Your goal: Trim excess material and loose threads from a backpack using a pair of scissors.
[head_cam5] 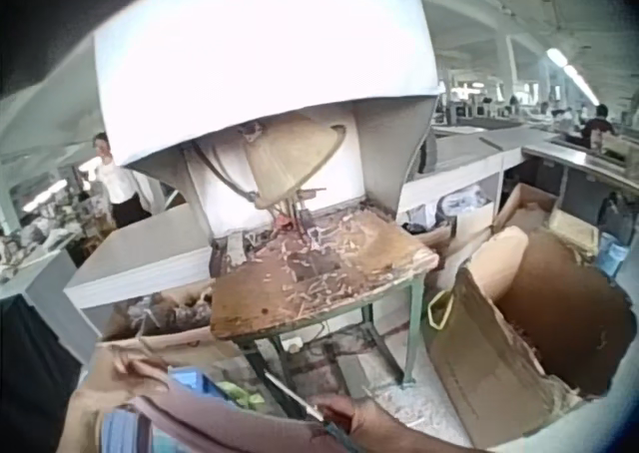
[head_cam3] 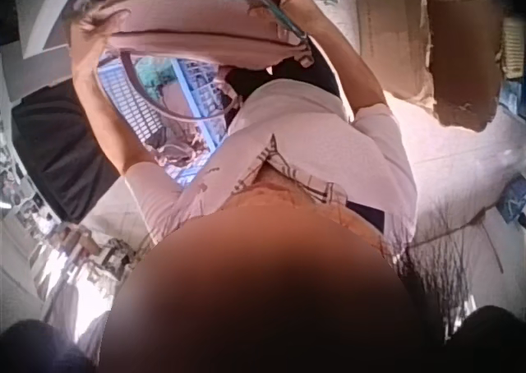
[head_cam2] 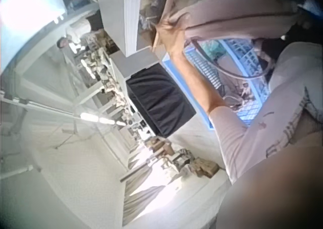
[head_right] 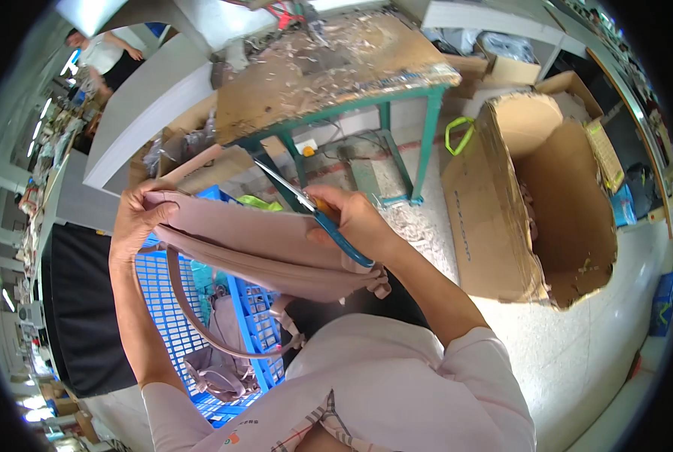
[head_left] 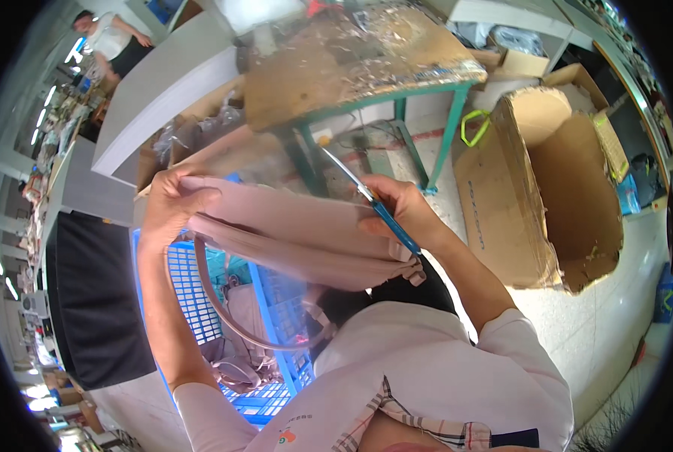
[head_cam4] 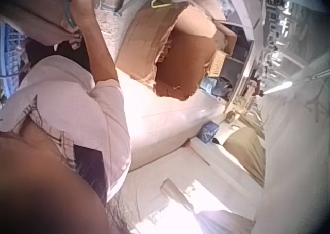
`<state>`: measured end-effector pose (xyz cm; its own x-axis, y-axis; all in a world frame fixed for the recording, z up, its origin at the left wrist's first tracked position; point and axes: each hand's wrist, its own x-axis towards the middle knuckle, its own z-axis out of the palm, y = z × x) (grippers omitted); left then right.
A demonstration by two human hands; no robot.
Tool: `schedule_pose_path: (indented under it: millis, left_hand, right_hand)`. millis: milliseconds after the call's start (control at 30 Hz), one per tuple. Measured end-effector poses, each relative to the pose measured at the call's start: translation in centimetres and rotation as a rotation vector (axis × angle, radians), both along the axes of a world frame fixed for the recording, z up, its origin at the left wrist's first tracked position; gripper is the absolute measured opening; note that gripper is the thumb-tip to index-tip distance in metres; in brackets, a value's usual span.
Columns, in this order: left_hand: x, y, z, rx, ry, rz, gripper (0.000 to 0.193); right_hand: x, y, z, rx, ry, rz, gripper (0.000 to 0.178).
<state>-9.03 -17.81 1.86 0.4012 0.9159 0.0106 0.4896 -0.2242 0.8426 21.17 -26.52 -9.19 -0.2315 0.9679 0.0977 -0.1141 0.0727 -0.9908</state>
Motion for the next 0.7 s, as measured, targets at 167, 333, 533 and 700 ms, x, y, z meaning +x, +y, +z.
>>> schedule_pose_path:
  millis: [167,333,533,700]
  left_hand:
    - [0.6,1.8,-6.1,0.016,-0.169,0.010,0.008]
    - [-0.1,4.1,-8.8,-0.039,-0.275,-0.026,0.013]
    - [0.2,4.9,-9.3,-0.005,-0.212,-0.065,0.018]
    - [0.8,5.2,-9.5,0.041,-0.198,-0.069,0.019]
  right_hand:
    - [4.2,-1.9,-3.5,-0.045,-0.326,-0.096,0.051]
    - [8.0,-5.4,-5.5,-0.372,-0.047,-0.157,0.049]
    - [11.2,-8.0,-6.2,-0.269,-0.250,-0.177,0.065]
    - [12.7,-8.0,-5.9,-0.035,-0.617,-0.098,0.069]
